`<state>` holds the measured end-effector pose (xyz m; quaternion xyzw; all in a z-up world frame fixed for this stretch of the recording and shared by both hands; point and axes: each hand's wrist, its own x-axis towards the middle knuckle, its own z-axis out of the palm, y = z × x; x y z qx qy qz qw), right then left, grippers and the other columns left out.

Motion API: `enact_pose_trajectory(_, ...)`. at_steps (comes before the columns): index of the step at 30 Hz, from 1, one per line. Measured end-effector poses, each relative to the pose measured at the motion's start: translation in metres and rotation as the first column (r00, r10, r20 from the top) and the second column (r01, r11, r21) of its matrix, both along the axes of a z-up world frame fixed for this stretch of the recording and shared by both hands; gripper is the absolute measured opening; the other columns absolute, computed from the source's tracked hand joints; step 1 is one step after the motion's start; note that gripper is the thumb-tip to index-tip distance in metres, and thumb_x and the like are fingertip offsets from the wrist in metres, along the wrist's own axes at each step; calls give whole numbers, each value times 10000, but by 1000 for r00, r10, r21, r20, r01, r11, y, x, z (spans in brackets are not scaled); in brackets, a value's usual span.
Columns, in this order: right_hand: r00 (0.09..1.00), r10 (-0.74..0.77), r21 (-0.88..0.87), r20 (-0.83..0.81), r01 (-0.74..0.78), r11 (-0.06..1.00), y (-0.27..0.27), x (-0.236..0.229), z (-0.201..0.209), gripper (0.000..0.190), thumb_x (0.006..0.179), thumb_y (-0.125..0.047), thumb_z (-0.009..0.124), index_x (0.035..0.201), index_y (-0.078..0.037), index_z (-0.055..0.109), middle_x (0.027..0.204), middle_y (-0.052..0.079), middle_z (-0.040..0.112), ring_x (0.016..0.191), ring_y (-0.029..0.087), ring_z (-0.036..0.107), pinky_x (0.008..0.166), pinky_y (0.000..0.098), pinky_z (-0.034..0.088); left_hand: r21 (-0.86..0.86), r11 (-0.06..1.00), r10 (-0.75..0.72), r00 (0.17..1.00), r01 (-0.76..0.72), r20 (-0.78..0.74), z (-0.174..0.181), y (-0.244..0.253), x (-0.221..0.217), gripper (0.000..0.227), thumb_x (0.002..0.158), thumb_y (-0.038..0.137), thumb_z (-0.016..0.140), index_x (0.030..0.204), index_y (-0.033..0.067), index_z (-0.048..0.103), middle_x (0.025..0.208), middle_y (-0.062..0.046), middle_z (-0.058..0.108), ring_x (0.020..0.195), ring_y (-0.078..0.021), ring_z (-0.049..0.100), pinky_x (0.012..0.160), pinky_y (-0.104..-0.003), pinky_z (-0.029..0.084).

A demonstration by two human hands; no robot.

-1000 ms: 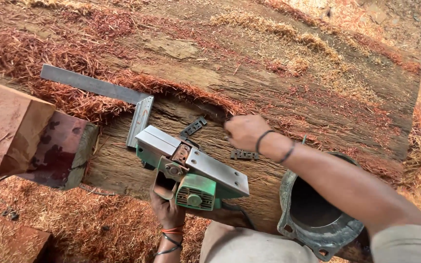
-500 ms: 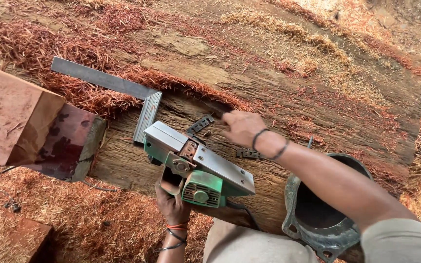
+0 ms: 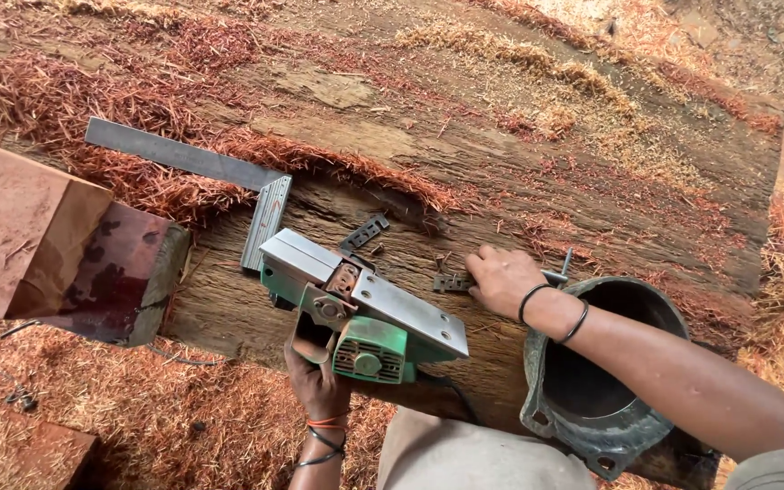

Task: Sharpening a metal planer blade on a sharpening stone.

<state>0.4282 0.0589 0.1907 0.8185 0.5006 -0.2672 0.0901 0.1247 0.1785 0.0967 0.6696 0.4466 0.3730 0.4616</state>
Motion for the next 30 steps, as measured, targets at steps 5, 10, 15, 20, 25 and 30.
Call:
enact_pose_trajectory(5,998,51,5,44,-51,999,-3,-3,-7,363,861,-344,728,1084,-77,625,1082,124,635,1087,336,634,899,485,523,-2,1000,5,1000,-5,-11,2,1,0,234,1009,160,639,1190,17,602,1189,-124,628,1102,-280,612,983,-367,475)
enact_pose_trajectory(10,993,83,-21,90,-81,996,-5,-7,-8,359,887,-354,711,1094,-74,622,1093,120,636,1090,324,636,909,473,518,-9,1000,-3,998,2,-59,9,2,2,316,988,191,636,1234,-1,588,1207,-137,611,1107,-282,613,941,-367,484)
enact_pose_trajectory(15,1000,-1,-38,24,2,999,-2,-4,-7,349,876,-335,717,1089,-74,623,1118,121,636,1100,329,631,930,485,504,-44,999,-25,1000,26,6,7,2,0,324,1032,228,600,1261,1,568,1222,-148,612,1105,-294,619,963,-367,485)
enact_pose_trajectory(20,999,-38,-37,-30,37,999,-8,0,-18,278,866,-300,700,1029,-85,635,1046,128,688,1046,337,661,915,478,524,-26,999,-29,999,29,-28,10,4,0,332,1036,216,575,1283,-6,566,1244,-157,606,1137,-312,603,977,-382,467)
enact_pose_trajectory(25,998,-58,-42,-35,57,997,-14,-6,-8,253,883,-234,643,1071,-67,605,984,164,715,975,365,683,860,497,534,-40,998,-59,998,57,-30,0,3,-3,262,1031,209,585,1198,8,576,1180,-143,597,1093,-303,597,959,-379,469)
enact_pose_trajectory(30,993,34,344,116,-72,936,-24,-20,19,107,865,-168,611,926,-94,657,873,115,703,916,313,689,802,473,541,-5,998,-61,998,61,29,13,4,3,235,1024,195,631,1140,-5,590,1145,-142,602,1066,-288,580,985,-367,441)
